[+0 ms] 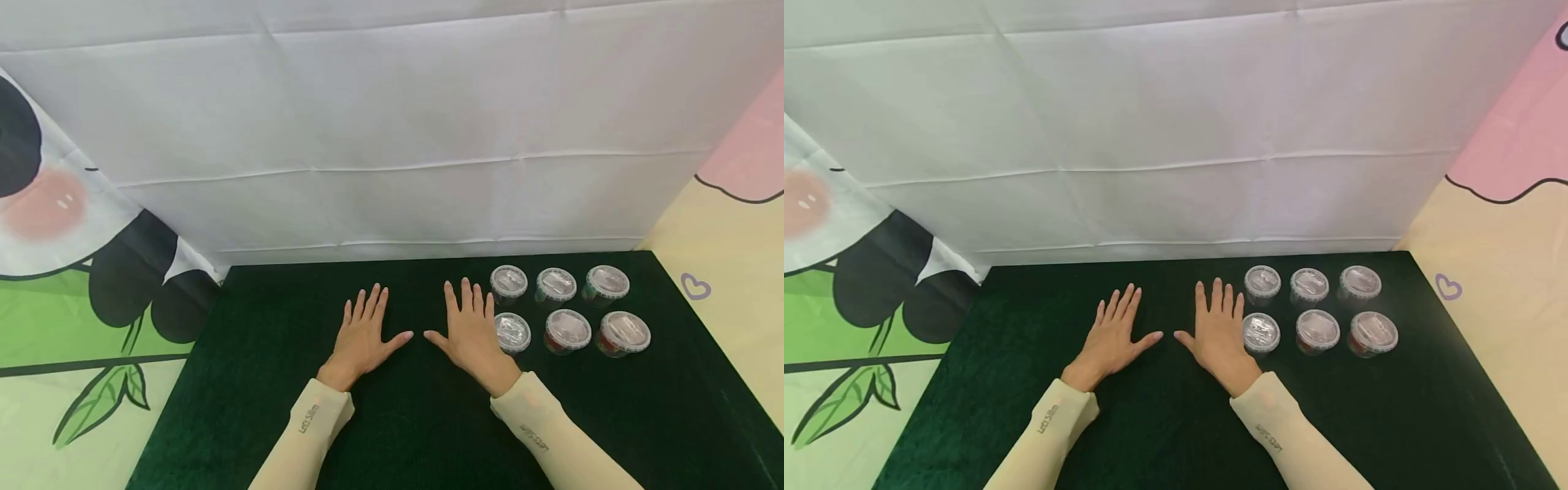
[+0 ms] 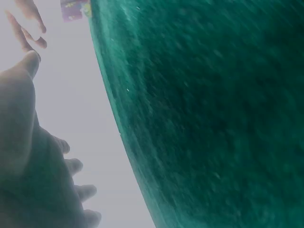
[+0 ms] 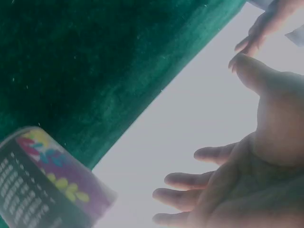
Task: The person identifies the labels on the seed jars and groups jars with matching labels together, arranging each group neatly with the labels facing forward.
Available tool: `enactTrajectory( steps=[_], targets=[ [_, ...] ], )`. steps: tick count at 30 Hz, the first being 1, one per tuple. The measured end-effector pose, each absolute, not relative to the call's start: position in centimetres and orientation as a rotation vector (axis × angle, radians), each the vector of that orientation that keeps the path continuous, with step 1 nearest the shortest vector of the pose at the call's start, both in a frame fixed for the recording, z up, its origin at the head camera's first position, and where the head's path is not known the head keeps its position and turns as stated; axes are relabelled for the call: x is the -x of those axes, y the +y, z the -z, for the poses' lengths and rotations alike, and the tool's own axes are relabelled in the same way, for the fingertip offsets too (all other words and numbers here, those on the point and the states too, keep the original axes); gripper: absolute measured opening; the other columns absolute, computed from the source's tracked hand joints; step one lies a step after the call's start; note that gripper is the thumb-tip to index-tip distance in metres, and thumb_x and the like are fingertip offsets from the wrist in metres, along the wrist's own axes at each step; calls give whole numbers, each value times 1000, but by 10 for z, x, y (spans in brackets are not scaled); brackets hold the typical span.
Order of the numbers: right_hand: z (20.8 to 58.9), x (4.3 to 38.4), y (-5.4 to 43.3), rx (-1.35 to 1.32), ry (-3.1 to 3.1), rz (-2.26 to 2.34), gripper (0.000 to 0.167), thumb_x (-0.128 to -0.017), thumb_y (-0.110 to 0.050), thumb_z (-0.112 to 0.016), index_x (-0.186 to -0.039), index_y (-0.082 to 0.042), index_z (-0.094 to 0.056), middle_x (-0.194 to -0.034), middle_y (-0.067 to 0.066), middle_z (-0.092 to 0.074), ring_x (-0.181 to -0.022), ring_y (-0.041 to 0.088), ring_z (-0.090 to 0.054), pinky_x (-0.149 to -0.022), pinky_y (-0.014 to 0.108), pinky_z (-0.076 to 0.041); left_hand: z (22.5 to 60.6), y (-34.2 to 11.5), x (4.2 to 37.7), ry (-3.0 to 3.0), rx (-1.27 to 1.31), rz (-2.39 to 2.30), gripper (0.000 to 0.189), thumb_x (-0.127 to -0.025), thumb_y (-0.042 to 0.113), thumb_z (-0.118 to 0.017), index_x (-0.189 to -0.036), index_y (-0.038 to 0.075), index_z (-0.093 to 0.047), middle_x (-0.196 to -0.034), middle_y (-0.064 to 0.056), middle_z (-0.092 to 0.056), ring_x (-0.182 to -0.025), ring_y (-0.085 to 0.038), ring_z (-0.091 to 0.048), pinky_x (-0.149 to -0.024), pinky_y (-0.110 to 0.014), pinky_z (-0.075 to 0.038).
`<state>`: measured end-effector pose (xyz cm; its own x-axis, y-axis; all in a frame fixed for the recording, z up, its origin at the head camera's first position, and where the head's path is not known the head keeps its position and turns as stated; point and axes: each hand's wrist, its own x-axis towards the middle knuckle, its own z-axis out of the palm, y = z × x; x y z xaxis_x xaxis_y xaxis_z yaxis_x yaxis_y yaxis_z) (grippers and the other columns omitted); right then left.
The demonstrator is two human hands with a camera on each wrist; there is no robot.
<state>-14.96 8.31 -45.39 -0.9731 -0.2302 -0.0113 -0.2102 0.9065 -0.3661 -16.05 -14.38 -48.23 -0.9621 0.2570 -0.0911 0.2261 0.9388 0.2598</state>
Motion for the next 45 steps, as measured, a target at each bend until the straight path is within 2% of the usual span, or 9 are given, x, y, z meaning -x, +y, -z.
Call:
enactTrajectory(
  steps=[9,15,23,37,45],
  targets=[
    [443,142,99,346,3057,622,94,-94,-37,-82,-163,2,-31,-165,38,-26,-152,58,-27,-125,72,-15,478,-128,157,2957,-404,-410,102,-100,72,-53,-171,13,-11,-178,-10,-6,-163,-37,-8,-132,-57,-7],
    [438,136,111,310,3051,646,92,-95,-33,-82,-163,1,-31,-164,38,-29,-150,58,-31,-124,73,-16,476,-117,155,2946,-414,-449,102,-99,72,-55,-171,15,-11,-178,-10,-8,-163,-36,-10,-131,-55,-14],
    [439,126,128,271,3097,671,87,-94,-30,-83,-161,1,-36,-158,38,-37,-145,58,-38,-121,74,-24,476,-107,150,2924,-464,-580,98,-100,67,-58,-170,12,-16,-177,-13,-15,-162,-37,-16,-130,-56,-18],
    [446,115,151,229,3121,726,84,-93,-26,-83,-158,3,-39,-156,38,-38,-140,60,-41,-116,74,-32,482,-88,144,2841,-485,-733,93,-102,63,-58,-171,15,-17,-177,-10,-17,-162,-34,-18,-131,-55,-18],
    [446,109,157,184,3137,786,83,-92,-26,-83,-158,3,-40,-155,36,-40,-140,58,-42,-112,75,-36,484,-78,138,2810,-520,-840,91,-102,62,-60,-171,18,-19,-177,-7,-20,-162,-33,-22,-126,-60,-28]
  ],
)
